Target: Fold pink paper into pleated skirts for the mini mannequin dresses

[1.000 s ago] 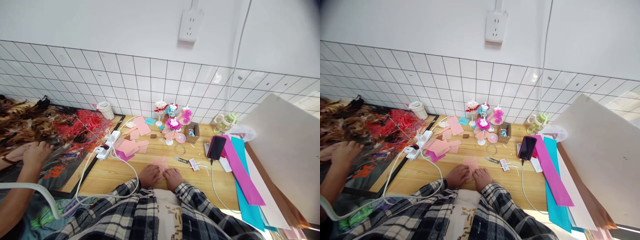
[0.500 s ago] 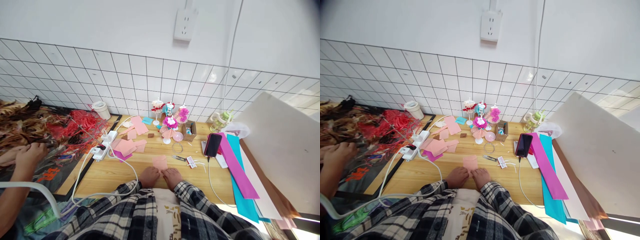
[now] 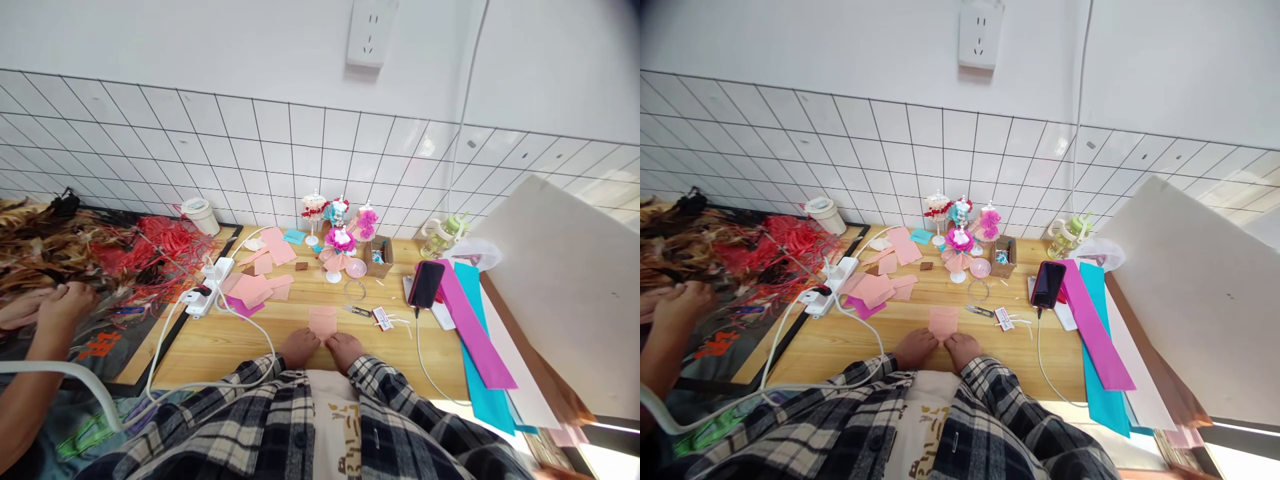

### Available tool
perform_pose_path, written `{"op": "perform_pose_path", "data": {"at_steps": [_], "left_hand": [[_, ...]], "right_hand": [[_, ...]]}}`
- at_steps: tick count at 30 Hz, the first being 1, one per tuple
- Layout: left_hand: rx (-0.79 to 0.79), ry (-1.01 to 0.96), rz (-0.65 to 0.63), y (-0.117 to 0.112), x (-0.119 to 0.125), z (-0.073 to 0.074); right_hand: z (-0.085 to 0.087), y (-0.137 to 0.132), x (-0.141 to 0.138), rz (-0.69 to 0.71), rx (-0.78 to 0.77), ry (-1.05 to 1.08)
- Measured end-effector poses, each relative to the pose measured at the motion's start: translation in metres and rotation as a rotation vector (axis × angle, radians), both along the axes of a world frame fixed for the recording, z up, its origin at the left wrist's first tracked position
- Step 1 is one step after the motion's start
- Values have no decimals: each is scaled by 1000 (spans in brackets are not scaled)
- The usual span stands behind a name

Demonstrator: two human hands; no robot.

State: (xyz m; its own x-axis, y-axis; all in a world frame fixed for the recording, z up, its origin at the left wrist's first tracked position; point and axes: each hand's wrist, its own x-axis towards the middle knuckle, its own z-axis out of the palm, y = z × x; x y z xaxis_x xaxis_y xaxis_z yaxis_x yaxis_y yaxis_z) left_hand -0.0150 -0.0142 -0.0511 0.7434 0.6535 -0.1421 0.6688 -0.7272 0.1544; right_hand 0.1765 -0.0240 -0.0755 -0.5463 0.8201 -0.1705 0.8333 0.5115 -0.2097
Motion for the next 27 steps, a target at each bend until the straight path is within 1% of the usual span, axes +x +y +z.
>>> {"op": "perform_pose_path", "data": {"at_steps": [5,12,20,27], "left_hand": [[-15,-9,13,1,-1,1],[-4,-32,20,2,-1,7],[-13,-36,64,2,-2,0],[14,-54,35,2,-2,3]], "right_hand": [[1,0,-1,-26,-2,-1],[4,1,-1,-6,27,-5],[4,0,1,-4,42,-3],[3,1,-1,11,47,-11]]}}
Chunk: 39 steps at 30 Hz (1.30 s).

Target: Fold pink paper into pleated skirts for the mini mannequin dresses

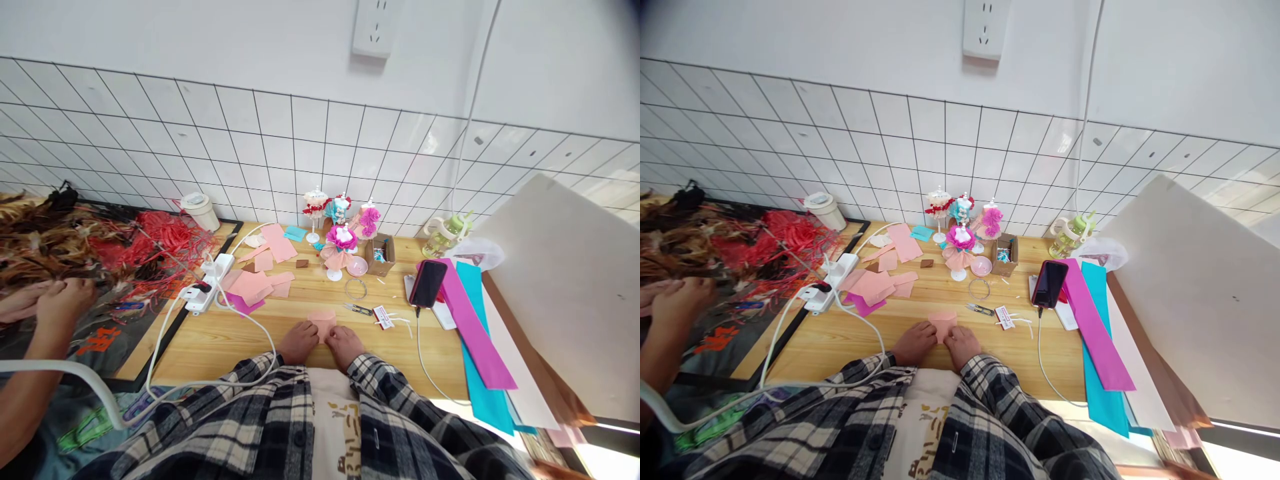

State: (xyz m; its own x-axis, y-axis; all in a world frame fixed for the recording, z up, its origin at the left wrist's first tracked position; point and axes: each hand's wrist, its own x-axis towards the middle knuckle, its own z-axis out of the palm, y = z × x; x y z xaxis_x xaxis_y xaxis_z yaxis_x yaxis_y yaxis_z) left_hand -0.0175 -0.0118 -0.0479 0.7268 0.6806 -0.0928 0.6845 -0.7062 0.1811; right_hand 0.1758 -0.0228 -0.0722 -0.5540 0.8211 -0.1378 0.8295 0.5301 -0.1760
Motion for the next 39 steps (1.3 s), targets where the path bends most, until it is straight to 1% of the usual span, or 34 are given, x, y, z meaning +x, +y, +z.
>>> {"op": "perform_pose_path", "data": {"at_steps": [4,8,16,24,33,39], "left_hand": [[-6,4,1,1,-1,-4],[-10,6,30,1,-1,-9],[17,-7,-3,1,-2,-4],[36,12,20,2,-5,-12],[62,12,0,-1,-4,-4],[77,23,-8,-2,-4,-1]], "right_hand": [[1,0,1,27,-11,-6],[1,0,1,11,-15,-9],[6,1,-2,41,-11,-18],[5,0,-2,32,-6,-25],[-2,0,-4,-3,-47,-17],[3,0,-5,-23,-83,-23]]}}
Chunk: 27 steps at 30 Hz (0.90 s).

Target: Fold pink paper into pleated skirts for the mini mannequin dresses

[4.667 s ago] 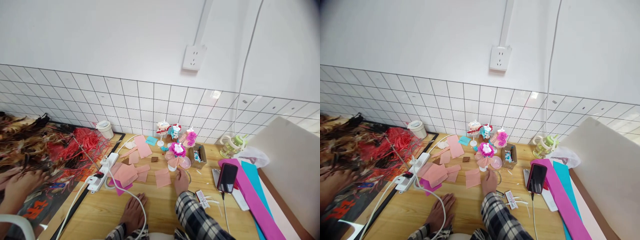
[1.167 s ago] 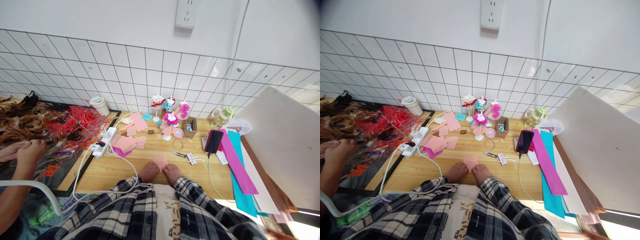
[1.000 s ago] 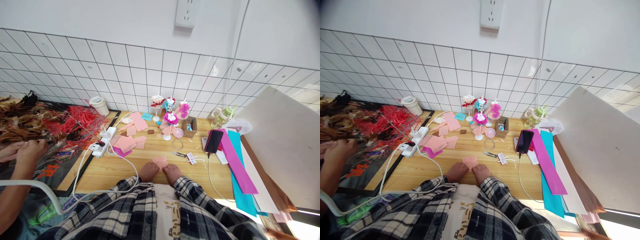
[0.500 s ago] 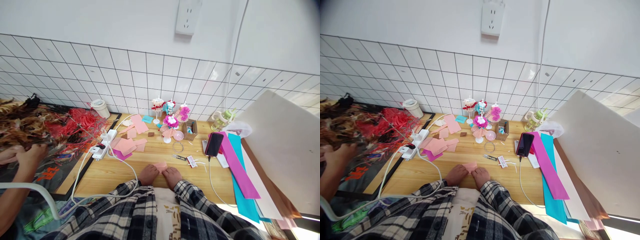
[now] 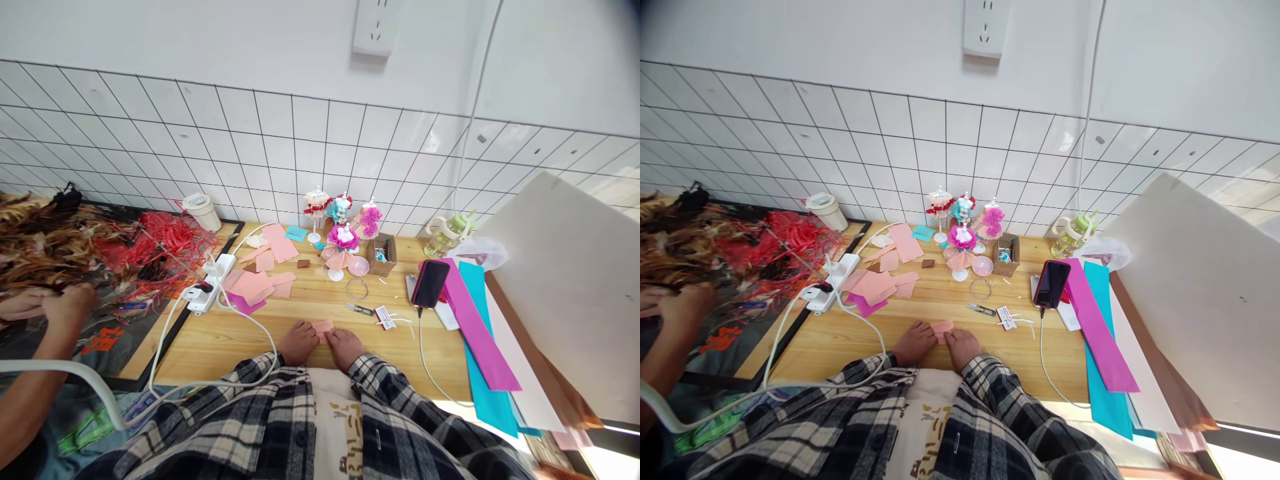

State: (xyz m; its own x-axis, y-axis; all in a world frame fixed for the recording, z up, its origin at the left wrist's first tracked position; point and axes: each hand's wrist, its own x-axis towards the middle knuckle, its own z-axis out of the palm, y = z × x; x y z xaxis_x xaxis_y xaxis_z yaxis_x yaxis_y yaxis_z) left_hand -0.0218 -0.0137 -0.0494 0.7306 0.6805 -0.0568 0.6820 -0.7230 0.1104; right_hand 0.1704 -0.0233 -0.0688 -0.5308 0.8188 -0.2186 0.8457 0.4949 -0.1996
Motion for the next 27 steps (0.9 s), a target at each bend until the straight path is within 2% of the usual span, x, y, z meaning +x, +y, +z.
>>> {"op": "perform_pose_path", "data": {"at_steps": [10,19,27], "left_hand": [[17,-5,-11,0,2,-5],[23,-34,24,-1,3,-2],[23,-28,50,-2,2,-2]], "right_hand": [[9,-2,-9,-126,-95,-100],[11,-3,-9,-138,-136,-119],[16,-4,-3,-120,-107,-53]]}}
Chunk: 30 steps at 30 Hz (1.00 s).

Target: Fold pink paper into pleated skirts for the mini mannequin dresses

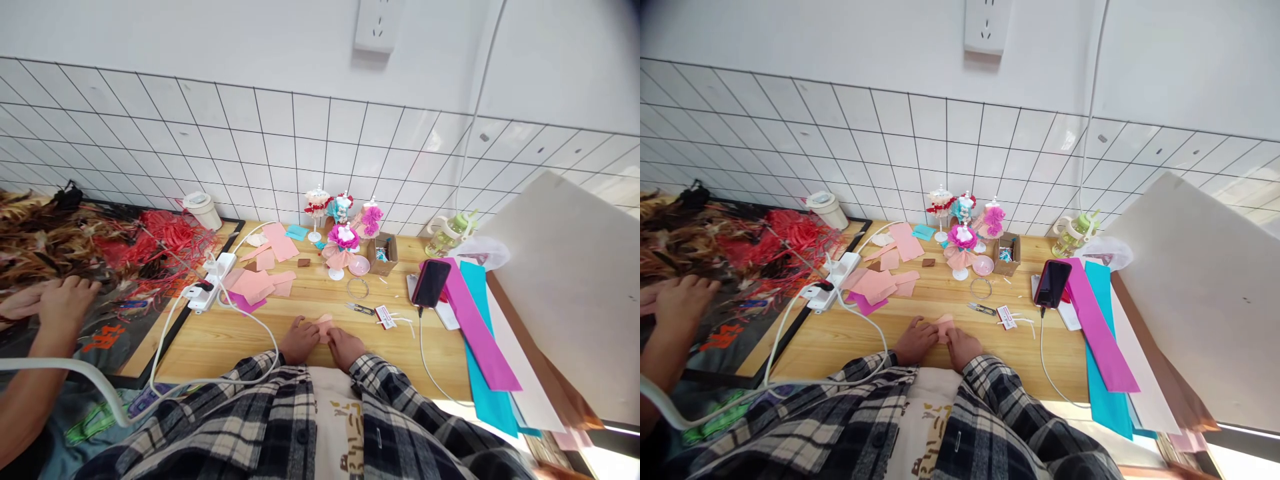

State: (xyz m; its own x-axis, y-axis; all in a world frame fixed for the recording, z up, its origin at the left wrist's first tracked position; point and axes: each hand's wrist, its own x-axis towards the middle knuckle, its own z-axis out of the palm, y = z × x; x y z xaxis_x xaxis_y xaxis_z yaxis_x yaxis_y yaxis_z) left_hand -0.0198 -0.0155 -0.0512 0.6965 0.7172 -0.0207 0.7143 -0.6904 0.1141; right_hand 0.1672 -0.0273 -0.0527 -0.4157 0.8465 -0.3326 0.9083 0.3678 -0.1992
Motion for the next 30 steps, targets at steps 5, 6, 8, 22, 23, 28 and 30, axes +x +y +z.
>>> {"op": "perform_pose_path", "data": {"at_steps": [5,6,8,22,23,28,30], "left_hand": [[-2,4,-5,0,-1,-3],[-3,6,-6,1,-1,-3],[-6,10,-6,1,-1,-4],[-27,11,-39,3,-3,-6],[-29,12,-47,3,-3,-6],[-32,25,-49,3,-3,-4],[-29,26,-42,3,-4,-4]], "right_hand": [[2,3,4,92,37,38],[2,4,4,112,46,45],[3,4,5,144,55,54],[1,5,4,152,57,28],[1,5,3,149,53,24],[3,2,3,126,36,1],[4,1,3,117,32,-8]]}}
